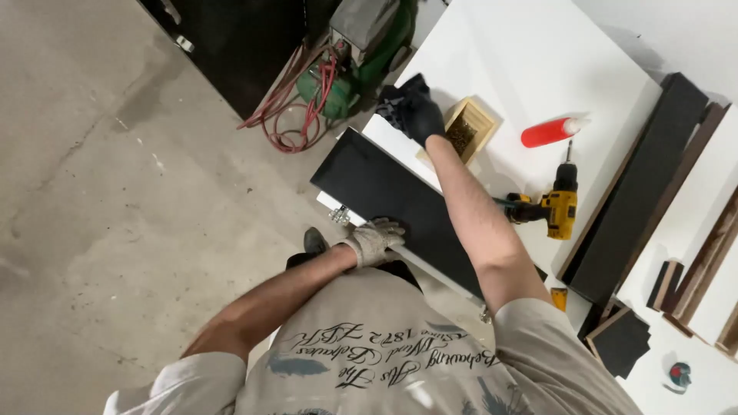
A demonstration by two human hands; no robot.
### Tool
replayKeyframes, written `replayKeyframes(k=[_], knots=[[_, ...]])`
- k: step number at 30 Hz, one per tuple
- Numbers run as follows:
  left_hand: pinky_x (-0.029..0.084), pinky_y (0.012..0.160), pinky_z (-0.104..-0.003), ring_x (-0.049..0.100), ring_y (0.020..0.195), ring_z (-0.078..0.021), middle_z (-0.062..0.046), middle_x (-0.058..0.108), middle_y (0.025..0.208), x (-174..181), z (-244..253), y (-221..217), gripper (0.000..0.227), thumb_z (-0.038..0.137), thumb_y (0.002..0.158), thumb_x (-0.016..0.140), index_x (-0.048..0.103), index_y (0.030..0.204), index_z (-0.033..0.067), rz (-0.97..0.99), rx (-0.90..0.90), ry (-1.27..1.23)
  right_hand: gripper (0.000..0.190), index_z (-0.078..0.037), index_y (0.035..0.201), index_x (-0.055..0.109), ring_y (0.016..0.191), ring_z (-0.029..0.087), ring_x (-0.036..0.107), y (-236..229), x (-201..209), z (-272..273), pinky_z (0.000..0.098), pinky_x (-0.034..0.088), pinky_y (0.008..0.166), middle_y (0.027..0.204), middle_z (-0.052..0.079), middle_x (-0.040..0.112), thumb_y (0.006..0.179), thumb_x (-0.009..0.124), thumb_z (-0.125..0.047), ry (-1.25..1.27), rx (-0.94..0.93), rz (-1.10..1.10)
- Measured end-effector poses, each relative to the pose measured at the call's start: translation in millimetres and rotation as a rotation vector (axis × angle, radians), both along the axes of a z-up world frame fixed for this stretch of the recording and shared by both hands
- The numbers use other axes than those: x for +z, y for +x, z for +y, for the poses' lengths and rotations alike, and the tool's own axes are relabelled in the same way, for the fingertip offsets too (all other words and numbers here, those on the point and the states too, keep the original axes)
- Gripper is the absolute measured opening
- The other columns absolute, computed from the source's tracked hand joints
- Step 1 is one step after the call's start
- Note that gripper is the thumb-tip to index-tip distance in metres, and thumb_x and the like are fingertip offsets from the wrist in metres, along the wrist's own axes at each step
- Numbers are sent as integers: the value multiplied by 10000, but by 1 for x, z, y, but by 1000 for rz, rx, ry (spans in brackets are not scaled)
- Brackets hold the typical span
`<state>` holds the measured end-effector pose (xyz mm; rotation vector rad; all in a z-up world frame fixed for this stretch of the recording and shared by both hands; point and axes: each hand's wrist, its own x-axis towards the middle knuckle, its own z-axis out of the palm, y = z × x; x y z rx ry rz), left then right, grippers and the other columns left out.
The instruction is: The person wipes a black rectangular panel on a white workbench using a black cloth. They repeatedly clean the surface, moving the cloth across the panel and occasionally adjusting their grip. The person also wipes the edges and corners of the panel.
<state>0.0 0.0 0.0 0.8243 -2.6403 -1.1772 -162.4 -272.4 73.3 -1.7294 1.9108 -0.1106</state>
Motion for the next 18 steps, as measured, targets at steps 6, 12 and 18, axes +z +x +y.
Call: replayKeyframes(k=[6,12,18], knots=[[303,1251,-475,406,1496,-251,-9,540,1533,8,4,18,493,624,969,530,628,1341,316,-65,69,99,346,-232,1104,776,1252,351,605,3,-28,30,508,525,928,1161,49,719,997,525,-445,-337,332,526],[378,1175,-470,545,1368,-275,-62,647,1394,5,19,21,443,511,950,626,660,1294,233,-21,-25,-161,328,30,1163,699,1161,416,675,-38,-63,195,500,562,976,1121,258,711,956,532,-162,-34,60,230],[261,1271,-404,451,1467,-247,-53,567,1516,35,8,27,577,617,1029,436,654,1338,182,-235,-17,10,356,100,1249,660,1215,441,617,-101,46,370,477,504,1072,1219,327,680,1008,605,-156,-42,-275,-239]])
